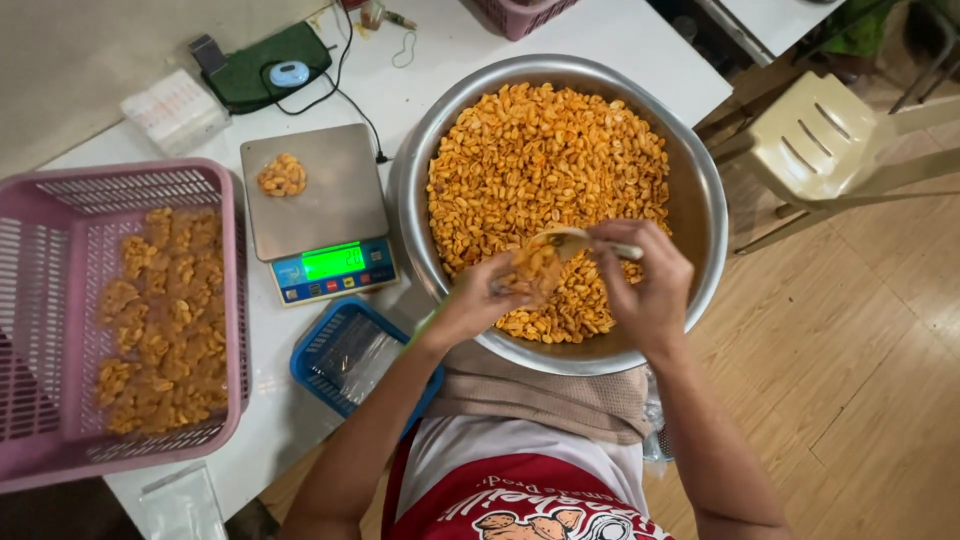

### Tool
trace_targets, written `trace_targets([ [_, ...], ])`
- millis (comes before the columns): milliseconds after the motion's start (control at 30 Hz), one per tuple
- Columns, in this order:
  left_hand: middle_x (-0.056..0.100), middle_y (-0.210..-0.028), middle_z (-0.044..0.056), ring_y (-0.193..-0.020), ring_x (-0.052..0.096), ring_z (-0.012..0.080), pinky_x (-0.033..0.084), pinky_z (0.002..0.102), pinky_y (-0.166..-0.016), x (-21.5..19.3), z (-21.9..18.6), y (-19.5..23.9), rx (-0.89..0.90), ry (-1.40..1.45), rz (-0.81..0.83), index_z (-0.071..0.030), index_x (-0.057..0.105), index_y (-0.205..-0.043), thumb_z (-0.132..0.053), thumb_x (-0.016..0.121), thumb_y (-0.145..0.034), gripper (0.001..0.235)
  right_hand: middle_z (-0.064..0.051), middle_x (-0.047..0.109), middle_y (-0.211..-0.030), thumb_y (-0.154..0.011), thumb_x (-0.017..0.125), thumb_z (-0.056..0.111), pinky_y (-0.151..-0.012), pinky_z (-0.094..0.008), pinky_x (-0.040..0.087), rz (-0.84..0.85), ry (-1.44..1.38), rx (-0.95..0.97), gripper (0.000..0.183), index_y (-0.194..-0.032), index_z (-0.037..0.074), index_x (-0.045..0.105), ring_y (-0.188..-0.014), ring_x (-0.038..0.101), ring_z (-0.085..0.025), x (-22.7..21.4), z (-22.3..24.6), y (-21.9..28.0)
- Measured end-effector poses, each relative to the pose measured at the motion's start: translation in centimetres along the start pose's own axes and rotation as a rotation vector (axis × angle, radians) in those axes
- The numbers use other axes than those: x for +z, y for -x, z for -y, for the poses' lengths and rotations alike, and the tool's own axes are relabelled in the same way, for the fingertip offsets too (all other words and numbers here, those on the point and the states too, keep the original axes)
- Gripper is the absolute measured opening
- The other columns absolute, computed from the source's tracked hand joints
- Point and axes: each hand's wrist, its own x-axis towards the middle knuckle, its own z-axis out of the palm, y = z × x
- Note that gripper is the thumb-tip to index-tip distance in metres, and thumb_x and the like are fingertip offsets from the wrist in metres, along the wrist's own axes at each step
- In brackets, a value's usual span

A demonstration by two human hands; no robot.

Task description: The person scoops orange snack pieces from a large metal bowl using a spoon and places them into small plastic bags. Each bag is weighed on a digital scale to ensure consistent portion size before being set aside in a pink basket.

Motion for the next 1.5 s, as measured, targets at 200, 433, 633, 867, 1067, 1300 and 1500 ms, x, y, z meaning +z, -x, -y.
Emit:
trace_targets([
  [200,0.069,-0.124,0.019,-0.116,0.068,0.0350,0.061,0.045,-0.090,1.1,0.5,-1.1,-0.021,-0.009,0.075,-0.012,0.063,-0.125,-0.005,0.081,-0.090,0.040,-0.018,0.070,-0.093,-0.106,0.065,-0.001,-0.064,-0.033,0.058,-0.132,-0.215,0.321,0.008,-0.110,0.001,0.072,-0.072,0.063,-0.021,-1.1,0.5,-0.7],
  [433,0.074,-0.088,0.003,-0.071,0.068,0.0137,0.054,0.031,-0.062,-5.2,-2.8,-3.5,0.286,-0.331,-0.369,-0.014,0.072,-0.095,-0.034,0.072,-0.095,0.020,-0.010,0.070,-0.108,-0.109,0.068,0.010,-0.077,-0.030,0.063,-0.229,-0.256,0.543,0.008,-0.113,0.004,0.069,-0.094,0.066,-0.014,-2.4,-3.9,1.7],
  [633,0.075,-0.110,0.004,-0.114,0.063,0.0293,0.032,0.058,-0.101,-21.1,0.2,-7.3,0.334,-1.035,-0.684,-0.020,0.079,-0.093,-0.026,0.070,-0.094,0.011,-0.015,0.074,-0.109,-0.105,0.067,0.003,-0.074,-0.034,0.064,0.129,0.054,0.477,0.009,-0.112,-0.002,0.071,-0.090,0.072,-0.023,-0.4,-6.9,4.5],
  [867,0.057,-0.091,0.012,-0.083,0.060,0.0274,0.046,0.043,-0.078,-20.5,-2.7,0.1,0.524,-1.715,-1.118,-0.006,0.065,-0.096,0.002,0.055,-0.098,0.013,-0.016,0.074,-0.098,-0.099,0.075,0.008,-0.073,-0.040,0.058,0.134,0.165,0.305,0.006,-0.104,0.006,0.077,-0.088,0.071,-0.035,2.1,-5.9,4.6],
  [1067,0.073,-0.106,0.014,-0.103,0.071,0.0339,0.051,0.043,-0.093,-28.5,0.9,1.4,0.582,-0.991,-0.883,-0.007,0.074,-0.096,-0.009,0.078,-0.095,0.005,-0.019,0.074,-0.098,-0.100,0.071,0.004,-0.068,-0.040,0.062,0.063,0.019,0.285,0.011,-0.108,0.000,0.077,-0.087,0.072,-0.035,5.6,-5.2,4.9],
  [1300,0.066,-0.093,-0.004,-0.086,0.074,0.0100,0.062,0.021,-0.078,-23.8,-1.6,2.8,0.212,0.094,-0.837,-0.018,0.059,-0.108,-0.018,0.053,-0.109,0.006,-0.007,0.075,-0.096,-0.098,0.067,0.007,-0.065,-0.035,0.063,0.137,0.078,0.021,0.014,-0.106,0.011,0.078,-0.083,0.073,-0.026,9.2,-4.6,6.3],
  [1500,0.073,-0.117,0.014,-0.105,0.076,0.0270,0.065,0.038,-0.088,-12.5,-5.7,4.9,0.028,0.490,-0.355,-0.022,0.055,-0.134,0.007,0.064,-0.090,0.053,-0.020,0.074,-0.096,-0.096,0.068,-0.002,-0.064,-0.039,0.063,0.166,-0.114,0.373,0.007,-0.099,-0.002,0.075,-0.084,0.074,-0.037,7.6,-3.8,6.2],
])
